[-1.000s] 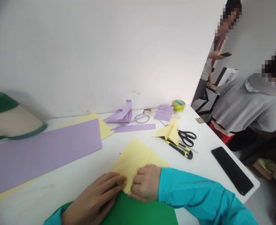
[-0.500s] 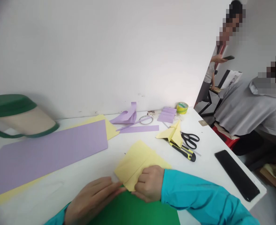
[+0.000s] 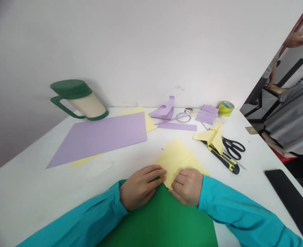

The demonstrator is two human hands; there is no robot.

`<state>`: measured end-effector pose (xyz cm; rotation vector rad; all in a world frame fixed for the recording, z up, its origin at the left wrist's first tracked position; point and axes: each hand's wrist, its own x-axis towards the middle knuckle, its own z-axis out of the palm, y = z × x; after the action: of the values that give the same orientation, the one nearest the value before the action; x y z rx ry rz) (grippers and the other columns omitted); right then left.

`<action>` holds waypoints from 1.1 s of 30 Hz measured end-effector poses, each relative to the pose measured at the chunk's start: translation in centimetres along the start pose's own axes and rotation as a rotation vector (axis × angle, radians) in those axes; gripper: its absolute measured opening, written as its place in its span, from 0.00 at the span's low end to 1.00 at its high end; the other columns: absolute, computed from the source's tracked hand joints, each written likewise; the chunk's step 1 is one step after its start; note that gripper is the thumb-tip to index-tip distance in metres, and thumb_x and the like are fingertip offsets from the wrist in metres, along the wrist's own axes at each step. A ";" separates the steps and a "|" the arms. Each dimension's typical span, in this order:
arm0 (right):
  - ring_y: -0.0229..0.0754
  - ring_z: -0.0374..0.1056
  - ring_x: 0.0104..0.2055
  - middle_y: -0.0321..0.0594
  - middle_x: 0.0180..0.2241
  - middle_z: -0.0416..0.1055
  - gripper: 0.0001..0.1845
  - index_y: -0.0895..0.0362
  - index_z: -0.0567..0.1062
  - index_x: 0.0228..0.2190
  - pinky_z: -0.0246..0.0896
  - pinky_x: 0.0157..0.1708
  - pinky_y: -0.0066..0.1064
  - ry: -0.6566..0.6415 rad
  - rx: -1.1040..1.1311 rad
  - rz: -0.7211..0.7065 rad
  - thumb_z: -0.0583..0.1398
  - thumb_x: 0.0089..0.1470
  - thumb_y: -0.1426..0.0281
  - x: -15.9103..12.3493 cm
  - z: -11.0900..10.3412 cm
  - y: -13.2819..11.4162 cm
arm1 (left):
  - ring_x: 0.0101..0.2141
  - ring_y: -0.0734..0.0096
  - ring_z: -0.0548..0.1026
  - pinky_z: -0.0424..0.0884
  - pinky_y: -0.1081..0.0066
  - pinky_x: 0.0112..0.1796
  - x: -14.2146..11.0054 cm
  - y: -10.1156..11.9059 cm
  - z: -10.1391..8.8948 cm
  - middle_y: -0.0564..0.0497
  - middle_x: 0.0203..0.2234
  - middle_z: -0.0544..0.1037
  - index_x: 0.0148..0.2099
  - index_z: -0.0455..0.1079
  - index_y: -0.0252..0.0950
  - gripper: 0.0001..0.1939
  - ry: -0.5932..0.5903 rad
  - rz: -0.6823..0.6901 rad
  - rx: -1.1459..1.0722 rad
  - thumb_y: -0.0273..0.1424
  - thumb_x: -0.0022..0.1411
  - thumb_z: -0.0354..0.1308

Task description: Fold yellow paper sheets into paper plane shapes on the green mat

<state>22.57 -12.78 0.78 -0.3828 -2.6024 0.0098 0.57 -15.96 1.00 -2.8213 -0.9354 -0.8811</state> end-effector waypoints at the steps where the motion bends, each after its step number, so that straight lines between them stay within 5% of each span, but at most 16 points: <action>1: 0.38 0.63 0.28 0.39 0.22 0.68 0.12 0.57 0.71 0.26 0.59 0.29 0.30 0.008 0.036 0.020 0.54 0.60 0.68 0.1 -0.1 0.0 | 0.41 0.62 0.73 0.75 0.61 0.40 -0.1 -0.1 0.0 0.41 0.38 0.77 0.42 0.71 0.32 0.15 -0.003 0.008 -0.010 0.19 0.57 0.46; 9: 0.41 0.63 0.31 0.41 0.25 0.69 0.10 0.57 0.72 0.26 0.61 0.32 0.32 0.049 0.358 0.275 0.55 0.57 0.68 1.0 -0.9 0.4 | 0.43 0.60 0.72 0.74 0.59 0.43 -0.8 -1.1 0.3 0.42 0.42 0.78 0.43 0.72 0.33 0.15 -0.032 0.015 -0.066 0.21 0.54 0.49; 15: 0.41 0.62 0.32 0.39 0.26 0.67 0.16 0.57 0.72 0.24 0.59 0.34 0.33 -0.107 0.280 0.484 0.54 0.61 0.65 1.1 -0.9 1.2 | 0.45 0.60 0.73 0.74 0.59 0.44 -1.7 -1.8 1.6 0.43 0.42 0.79 0.43 0.73 0.35 0.18 -0.019 -0.020 -0.121 0.23 0.53 0.49; 22: 0.40 0.64 0.31 0.38 0.27 0.66 0.14 0.58 0.69 0.24 0.56 0.33 0.31 -0.364 0.147 0.657 0.56 0.58 0.65 2.3 -1.1 1.6 | 0.44 0.61 0.73 0.73 0.61 0.45 -1.2 -1.7 0.9 0.44 0.42 0.79 0.43 0.73 0.34 0.17 -0.004 -0.002 -0.146 0.21 0.51 0.49; 33: 0.39 0.64 0.31 0.37 0.27 0.66 0.13 0.56 0.67 0.23 0.51 0.29 0.30 -0.405 0.023 0.716 0.57 0.58 0.64 2.5 -1.2 1.0 | 0.44 0.61 0.74 0.74 0.61 0.45 -0.9 -1.4 0.1 0.45 0.42 0.79 0.41 0.73 0.33 0.16 -0.003 -0.020 -0.174 0.21 0.53 0.48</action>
<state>21.38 -11.22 2.98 -1.4027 -2.6841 0.3962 -0.80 -15.30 0.23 -2.9618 -0.9326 -1.0083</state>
